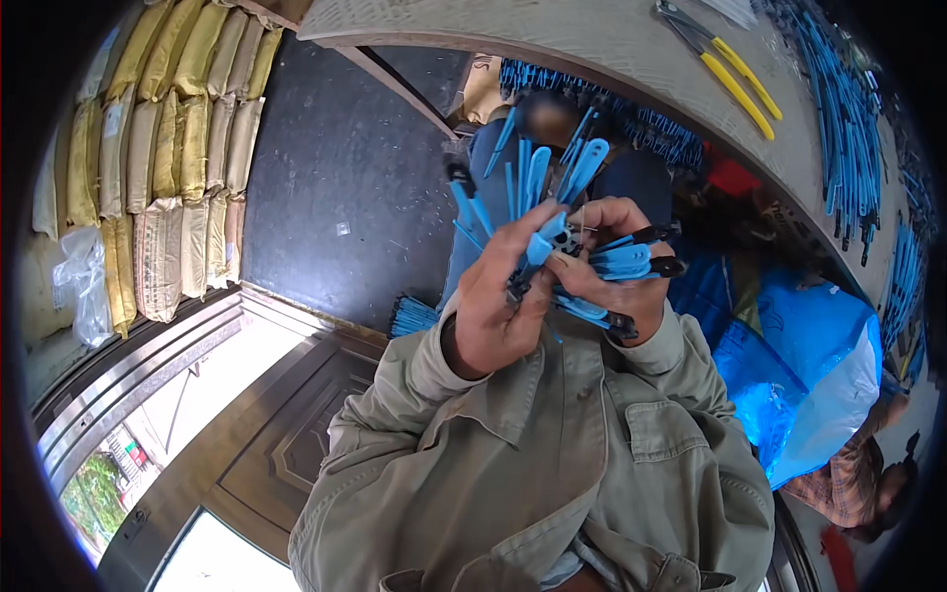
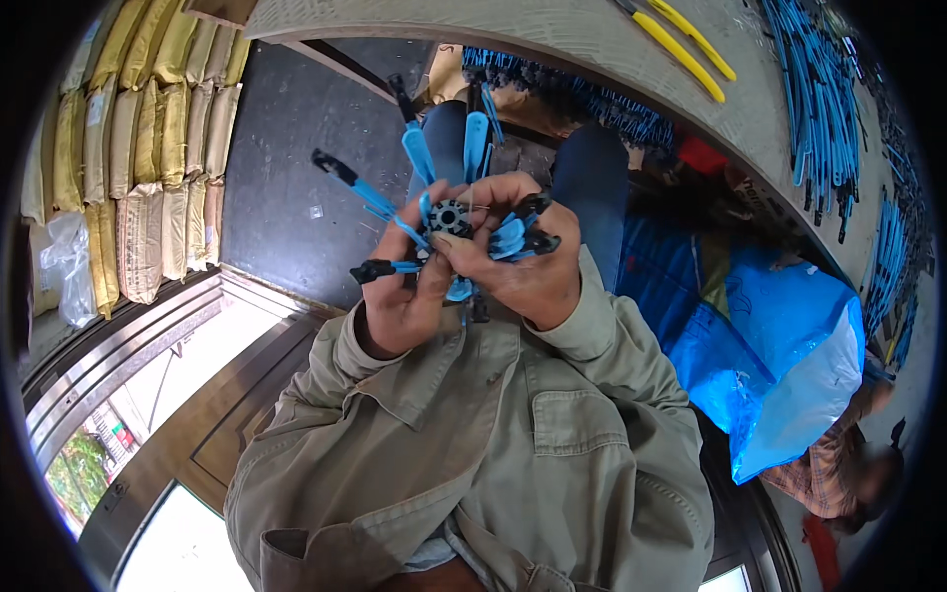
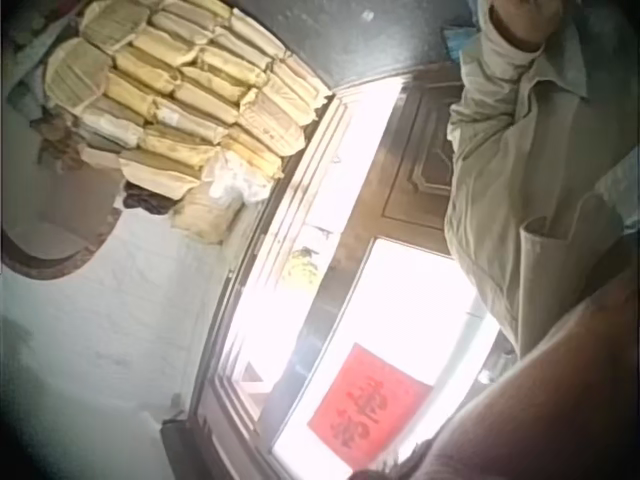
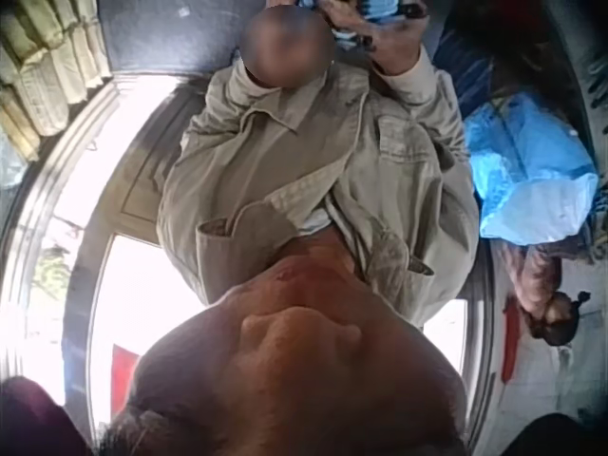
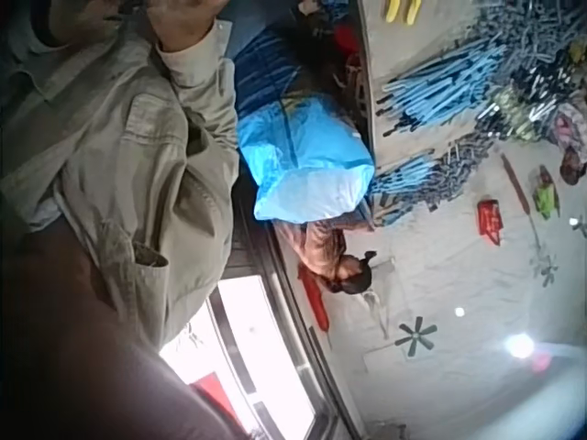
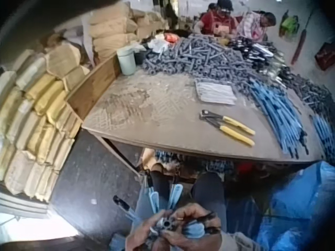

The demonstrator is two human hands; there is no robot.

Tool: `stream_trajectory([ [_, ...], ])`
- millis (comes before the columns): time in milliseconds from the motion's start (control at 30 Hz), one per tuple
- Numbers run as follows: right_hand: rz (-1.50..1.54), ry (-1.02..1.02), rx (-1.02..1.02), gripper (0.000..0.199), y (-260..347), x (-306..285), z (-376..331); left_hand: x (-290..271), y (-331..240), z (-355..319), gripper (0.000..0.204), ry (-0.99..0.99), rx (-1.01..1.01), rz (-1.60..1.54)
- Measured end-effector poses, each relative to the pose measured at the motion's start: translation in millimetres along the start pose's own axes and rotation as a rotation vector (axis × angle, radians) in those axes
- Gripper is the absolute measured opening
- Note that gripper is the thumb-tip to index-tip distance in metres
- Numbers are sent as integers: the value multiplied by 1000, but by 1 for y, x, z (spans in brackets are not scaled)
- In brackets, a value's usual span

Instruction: The person assembles a wire harness by bundling blue wires into a central hub, using pliers to secure or trim them.

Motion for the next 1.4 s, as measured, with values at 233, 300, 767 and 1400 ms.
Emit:
stream_trajectory([
  [233, -10, -7, -49, 35, 2, -1, -3, 8, 14, -4, 38, 77, -23, -140],
  [300, -93, 20, -70, 36, 2, -1, -4, 7, 7, -3, 39, 36, 19, -79],
  [767, -37, 476, 341, 28, -23, 1, -14, -13, 21, 7, 41, 332, 60, -302],
  [1400, -240, 392, 129, 16, -22, 8, -22, -10, 2, -10, 34, 160, 110, -185],
])
Point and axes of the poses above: each hand's wrist, its own z-axis towards the middle knuckle, its own x-axis out of the palm, y = z × x, the point moved 7 cm from there along z, towards the middle knuckle, and after that the axes turned 13 degrees about z, right-handed, at the moved point
